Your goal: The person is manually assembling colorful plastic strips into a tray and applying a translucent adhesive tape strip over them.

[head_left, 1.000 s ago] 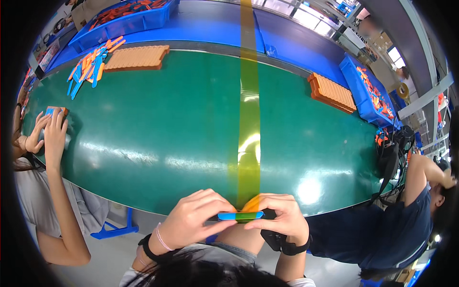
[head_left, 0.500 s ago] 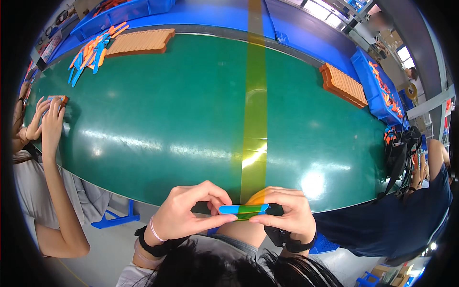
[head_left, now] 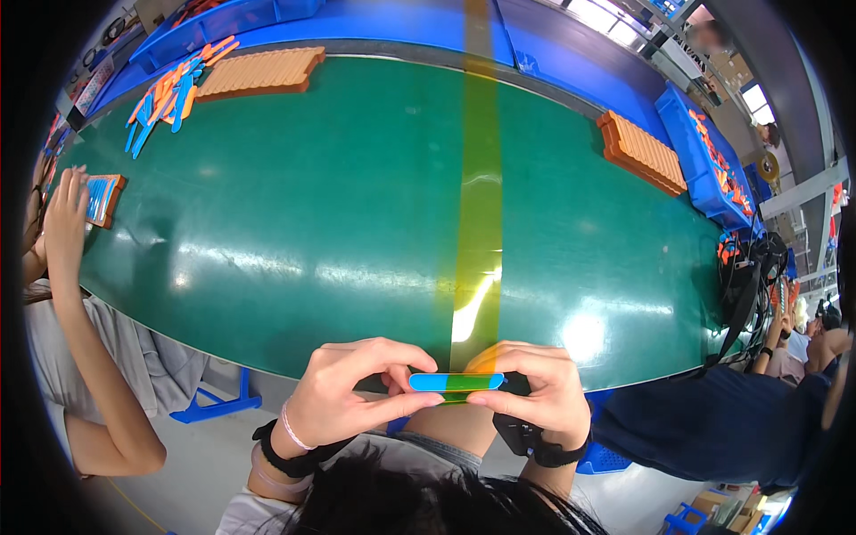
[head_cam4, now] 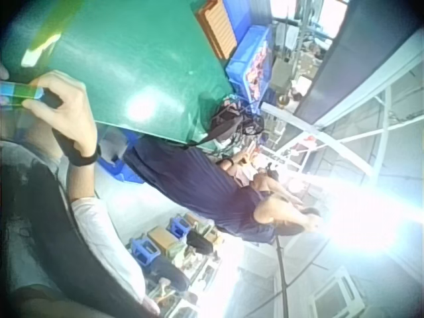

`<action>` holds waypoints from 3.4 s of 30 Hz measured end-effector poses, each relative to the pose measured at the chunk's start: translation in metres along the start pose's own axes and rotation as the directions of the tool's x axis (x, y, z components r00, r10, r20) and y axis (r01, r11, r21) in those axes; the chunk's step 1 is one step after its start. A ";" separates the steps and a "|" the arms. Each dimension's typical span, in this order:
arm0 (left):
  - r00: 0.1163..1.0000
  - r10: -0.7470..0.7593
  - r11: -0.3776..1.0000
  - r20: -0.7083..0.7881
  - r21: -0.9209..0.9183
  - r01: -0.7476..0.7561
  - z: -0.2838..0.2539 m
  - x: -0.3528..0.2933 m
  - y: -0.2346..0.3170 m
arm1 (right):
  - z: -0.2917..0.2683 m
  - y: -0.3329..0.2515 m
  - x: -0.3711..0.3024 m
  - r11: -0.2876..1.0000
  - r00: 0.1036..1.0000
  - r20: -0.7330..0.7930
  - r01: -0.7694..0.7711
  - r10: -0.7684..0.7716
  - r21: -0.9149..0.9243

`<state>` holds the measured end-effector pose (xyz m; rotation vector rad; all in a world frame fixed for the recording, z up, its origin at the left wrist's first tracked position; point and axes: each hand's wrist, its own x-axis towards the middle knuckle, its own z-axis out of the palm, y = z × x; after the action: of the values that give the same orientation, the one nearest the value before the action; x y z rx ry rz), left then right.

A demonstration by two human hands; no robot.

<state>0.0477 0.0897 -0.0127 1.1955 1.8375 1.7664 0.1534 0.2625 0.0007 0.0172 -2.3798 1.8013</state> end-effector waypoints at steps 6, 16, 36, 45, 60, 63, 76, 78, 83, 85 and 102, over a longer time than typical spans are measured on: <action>0.999 -0.022 1.000 0.028 0.005 0.022 -0.002 -0.003 -0.001 | 0.000 -0.001 0.000 1.000 1.000 0.010 0.004 -0.004 -0.010; 1.000 0.014 1.000 0.013 0.022 -0.014 -0.002 -0.002 -0.002 | -0.001 0.001 0.000 1.000 1.000 0.013 0.025 -0.025 0.006; 0.998 0.065 0.998 0.027 -0.008 -0.065 -0.001 0.000 -0.004 | 0.000 0.001 -0.001 1.000 1.000 0.016 -0.005 0.004 0.027; 1.000 0.009 0.999 0.014 -0.033 -0.008 0.000 -0.003 -0.004 | -0.001 0.003 0.000 0.999 0.999 0.018 0.042 -0.043 0.005; 0.999 -0.024 0.997 0.031 -0.069 0.026 0.000 -0.001 -0.002 | -0.003 0.001 0.000 0.999 0.999 0.026 0.037 -0.038 0.017; 1.000 0.011 0.998 0.011 -0.054 -0.010 -0.001 -0.002 -0.003 | -0.001 0.000 0.001 0.999 0.999 0.023 0.042 -0.042 0.003; 0.988 0.135 0.987 0.070 0.082 -0.141 -0.005 -0.001 0.004 | 0.003 -0.001 -0.002 0.996 0.995 -0.042 -0.087 0.086 -0.013; 0.978 0.194 0.857 -0.077 0.498 -0.132 -0.024 -0.007 0.017 | 0.005 0.001 -0.003 0.996 0.996 -0.046 -0.075 0.077 0.038; 0.776 0.234 0.436 -0.586 0.776 0.455 -0.086 -0.003 -0.008 | 0.003 0.003 -0.003 0.994 0.993 -0.074 -0.089 0.093 0.063; 0.749 0.145 0.465 -0.646 0.713 0.524 -0.105 -0.007 -0.020 | 0.003 0.002 -0.002 0.994 0.995 -0.058 -0.082 0.086 0.067; 0.912 0.008 0.656 -0.411 0.690 0.306 -0.009 -0.019 0.011 | 0.021 -0.015 -0.027 0.842 0.908 -0.234 -0.192 0.347 0.504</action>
<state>0.0566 0.0682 -0.0066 0.8894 2.9871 1.1951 0.1788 0.2355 0.0060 -0.5425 -1.7431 2.2691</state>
